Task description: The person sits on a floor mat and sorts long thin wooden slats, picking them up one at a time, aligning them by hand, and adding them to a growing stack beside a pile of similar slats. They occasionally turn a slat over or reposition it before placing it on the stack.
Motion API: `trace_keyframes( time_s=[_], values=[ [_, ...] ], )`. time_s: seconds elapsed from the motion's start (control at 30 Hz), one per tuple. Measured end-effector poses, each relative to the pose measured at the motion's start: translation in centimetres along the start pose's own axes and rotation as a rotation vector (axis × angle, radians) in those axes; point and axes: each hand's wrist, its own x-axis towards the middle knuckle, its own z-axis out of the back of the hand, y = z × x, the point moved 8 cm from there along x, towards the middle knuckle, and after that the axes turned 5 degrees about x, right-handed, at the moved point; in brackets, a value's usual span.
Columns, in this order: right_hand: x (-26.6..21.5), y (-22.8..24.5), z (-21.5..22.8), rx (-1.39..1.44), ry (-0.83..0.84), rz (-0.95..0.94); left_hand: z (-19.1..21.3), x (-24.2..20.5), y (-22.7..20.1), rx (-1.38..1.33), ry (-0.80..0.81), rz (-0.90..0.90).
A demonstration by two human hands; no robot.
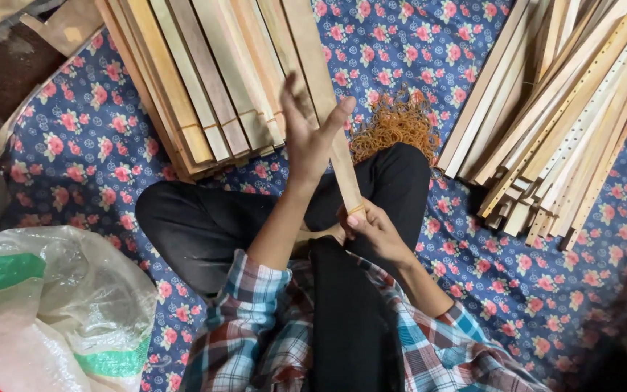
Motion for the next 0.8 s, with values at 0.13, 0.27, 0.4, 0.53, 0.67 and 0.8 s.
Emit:
trace_keyframes(
  time_s=[0.13,0.27,0.4,0.53,0.67,0.8],
  values=[
    [0.3,-1.4,0.2,-0.033,-0.052,0.082,-2.5,-0.3,1.0,-0.295,0.036,0.21],
    [0.8,-2.3,0.8,0.138,-0.156,-0.033,-3.8,-1.3,3.9,-0.182,0.124,0.241],
    [2.1,-2.7,1.7,0.304,-0.216,-0.042,-4.5,-2.4,5.0,-0.165,0.169,0.258],
    [0.5,-2.4,-0.5,0.207,-0.071,-0.125,-3.9,-2.0,4.9,-0.213,0.173,0.272],
    [-0.5,-4.7,-0.5,0.264,-0.14,-0.133,-4.0,-2.3,4.8,-0.161,0.195,0.281],
    [-0.1,-3.9,-1.6,0.344,-0.21,-0.104,-3.8,-2.7,4.8,-0.108,0.211,0.248]
  ],
)
